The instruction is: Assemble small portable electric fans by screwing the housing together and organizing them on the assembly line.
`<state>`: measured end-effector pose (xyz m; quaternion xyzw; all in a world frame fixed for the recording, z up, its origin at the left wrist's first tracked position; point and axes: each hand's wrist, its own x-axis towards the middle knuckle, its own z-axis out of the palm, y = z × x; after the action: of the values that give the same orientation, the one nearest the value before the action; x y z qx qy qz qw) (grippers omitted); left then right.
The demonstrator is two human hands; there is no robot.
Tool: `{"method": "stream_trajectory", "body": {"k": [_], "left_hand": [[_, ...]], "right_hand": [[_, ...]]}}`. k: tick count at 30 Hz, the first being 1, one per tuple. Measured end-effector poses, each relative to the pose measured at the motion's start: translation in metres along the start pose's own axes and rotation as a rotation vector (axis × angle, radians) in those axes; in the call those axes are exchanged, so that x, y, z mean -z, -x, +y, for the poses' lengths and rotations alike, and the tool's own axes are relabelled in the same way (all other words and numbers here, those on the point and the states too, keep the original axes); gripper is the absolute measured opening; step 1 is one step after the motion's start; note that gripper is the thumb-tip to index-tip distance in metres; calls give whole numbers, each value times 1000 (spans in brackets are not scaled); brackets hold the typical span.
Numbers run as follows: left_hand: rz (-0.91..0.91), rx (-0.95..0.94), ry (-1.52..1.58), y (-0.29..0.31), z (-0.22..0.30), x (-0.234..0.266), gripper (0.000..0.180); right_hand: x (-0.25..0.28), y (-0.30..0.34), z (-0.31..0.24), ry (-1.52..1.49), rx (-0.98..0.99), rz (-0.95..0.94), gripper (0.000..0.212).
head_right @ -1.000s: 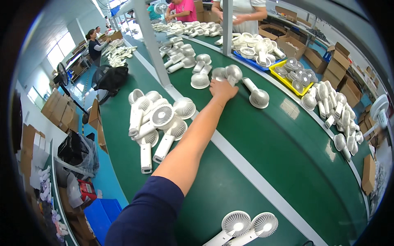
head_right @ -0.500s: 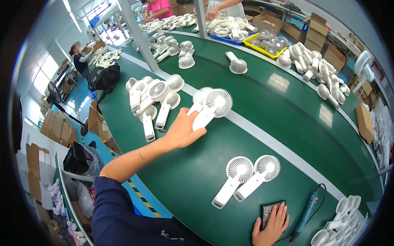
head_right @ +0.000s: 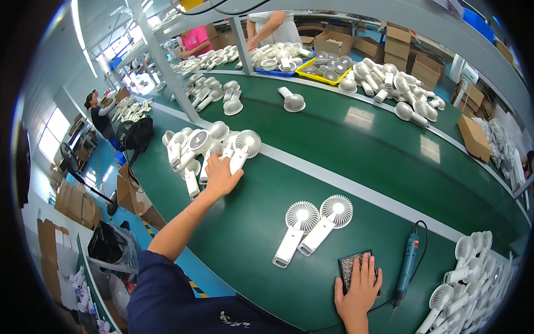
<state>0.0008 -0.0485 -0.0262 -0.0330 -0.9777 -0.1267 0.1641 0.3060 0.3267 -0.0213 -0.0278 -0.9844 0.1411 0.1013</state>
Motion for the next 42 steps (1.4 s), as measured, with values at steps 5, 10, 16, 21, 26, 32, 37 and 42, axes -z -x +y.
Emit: {"method": "stream_trajectory", "body": {"k": [5,10,16,21,26,32,37,42], "left_hand": [[-6,17,122,22,16,11,59],[47,181,4,-15,-14,35,56],[103,189,-105,-20,-50,18,58],[193,124,-126,-12,-56,4,58],[322,63,-227,-17,-28,13,67],[262,-295,164,-81,40,13,68],[-14,-181,306,-170,89,-53,80],[-170,-82,127,-228,164,-109,87]], "right_hand": [[1,-1,2,-10,4,4,63],[1,0,2,-7,1,-2,63],[2,1,-1,-42,-7,-22,64],[1,0,-1,-50,-15,-20,64],[4,-1,-2,-28,-25,-4,64],[19,-8,-3,34,-27,1,63],[14,-3,-6,0,-32,-2,62],[13,-1,-10,-7,-65,-37,60]]}}
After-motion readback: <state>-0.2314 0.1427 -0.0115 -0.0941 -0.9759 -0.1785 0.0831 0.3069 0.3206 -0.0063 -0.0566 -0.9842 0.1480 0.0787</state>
